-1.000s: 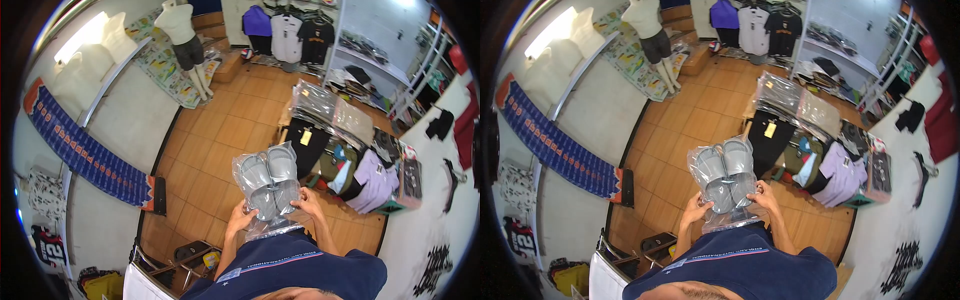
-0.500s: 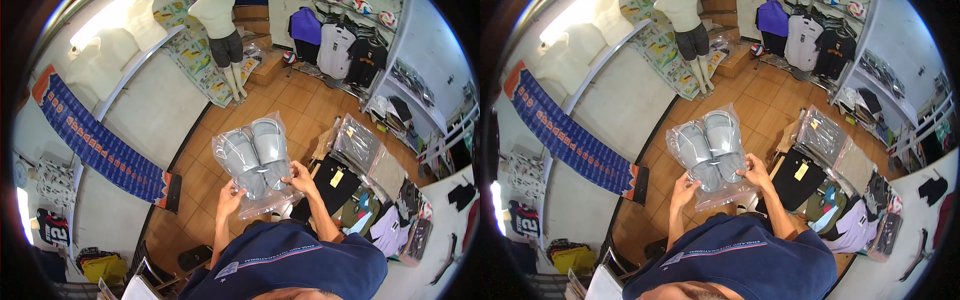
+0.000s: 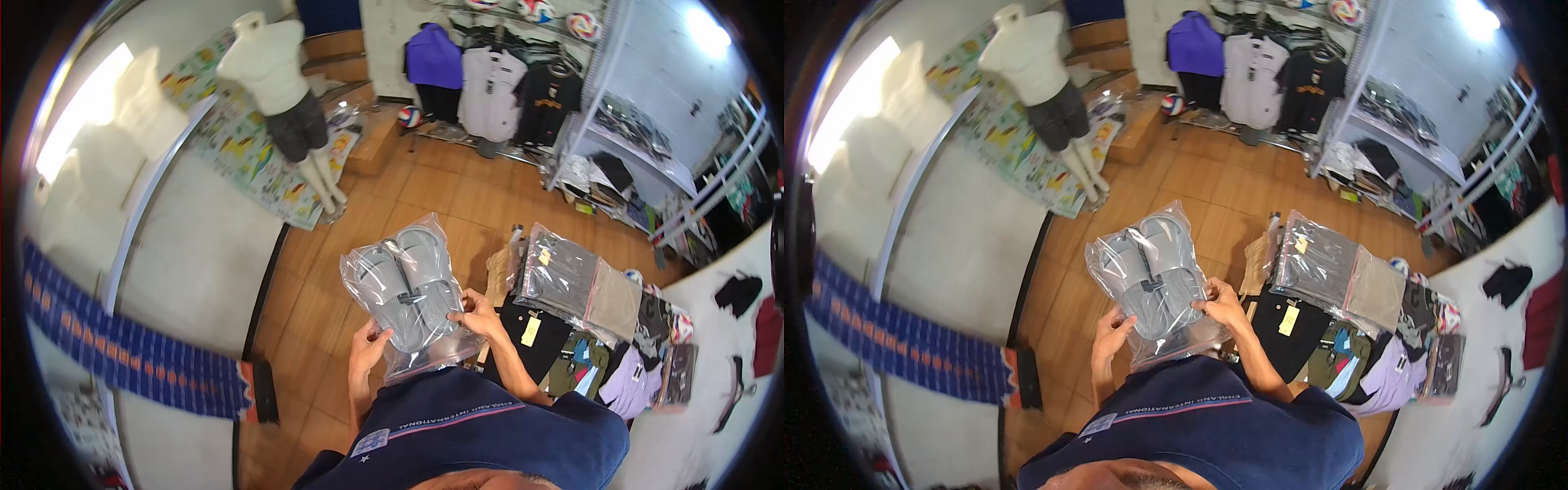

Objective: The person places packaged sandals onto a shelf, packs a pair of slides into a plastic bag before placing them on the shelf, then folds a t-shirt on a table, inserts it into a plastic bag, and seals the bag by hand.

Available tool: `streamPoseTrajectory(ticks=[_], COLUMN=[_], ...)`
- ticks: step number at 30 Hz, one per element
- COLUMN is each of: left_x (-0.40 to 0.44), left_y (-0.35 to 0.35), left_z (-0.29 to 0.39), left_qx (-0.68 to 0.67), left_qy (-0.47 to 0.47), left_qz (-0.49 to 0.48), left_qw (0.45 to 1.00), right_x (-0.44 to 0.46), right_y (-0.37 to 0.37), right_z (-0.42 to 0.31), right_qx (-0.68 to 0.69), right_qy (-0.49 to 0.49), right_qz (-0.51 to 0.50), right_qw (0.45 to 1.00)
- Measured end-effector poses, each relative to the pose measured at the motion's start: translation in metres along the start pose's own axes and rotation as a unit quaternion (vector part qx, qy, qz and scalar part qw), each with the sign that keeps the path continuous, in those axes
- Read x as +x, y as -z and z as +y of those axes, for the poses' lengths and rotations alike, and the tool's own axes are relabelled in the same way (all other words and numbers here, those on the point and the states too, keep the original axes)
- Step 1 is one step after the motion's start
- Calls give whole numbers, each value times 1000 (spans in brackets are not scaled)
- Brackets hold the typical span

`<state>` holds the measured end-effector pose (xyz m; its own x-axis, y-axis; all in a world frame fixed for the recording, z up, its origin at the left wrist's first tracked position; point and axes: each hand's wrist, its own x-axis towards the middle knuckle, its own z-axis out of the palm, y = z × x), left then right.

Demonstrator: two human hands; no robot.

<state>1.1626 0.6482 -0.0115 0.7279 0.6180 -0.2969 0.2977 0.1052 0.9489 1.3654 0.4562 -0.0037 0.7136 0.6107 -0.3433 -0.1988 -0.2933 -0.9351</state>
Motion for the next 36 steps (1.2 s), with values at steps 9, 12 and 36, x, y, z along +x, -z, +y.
streamPoseTrajectory(ticks=[9, 12, 36], left_x=[217, 256, 550], left_y=[-39, -65, -318], left_z=[78, 110, 224], left_qx=[115, 142, 114], left_qy=[-82, -99, -126], left_qz=[-207, -253, -395], left_qw=[968, 952, 903], right_x=[96, 112, 339], right_y=[54, 68, 298], right_z=[-39, -37, -108], right_qx=[33, 78, 140], right_qy=[-16, -17, -28], right_qz=[179, 231, 345], right_qw=[983, 970, 928])
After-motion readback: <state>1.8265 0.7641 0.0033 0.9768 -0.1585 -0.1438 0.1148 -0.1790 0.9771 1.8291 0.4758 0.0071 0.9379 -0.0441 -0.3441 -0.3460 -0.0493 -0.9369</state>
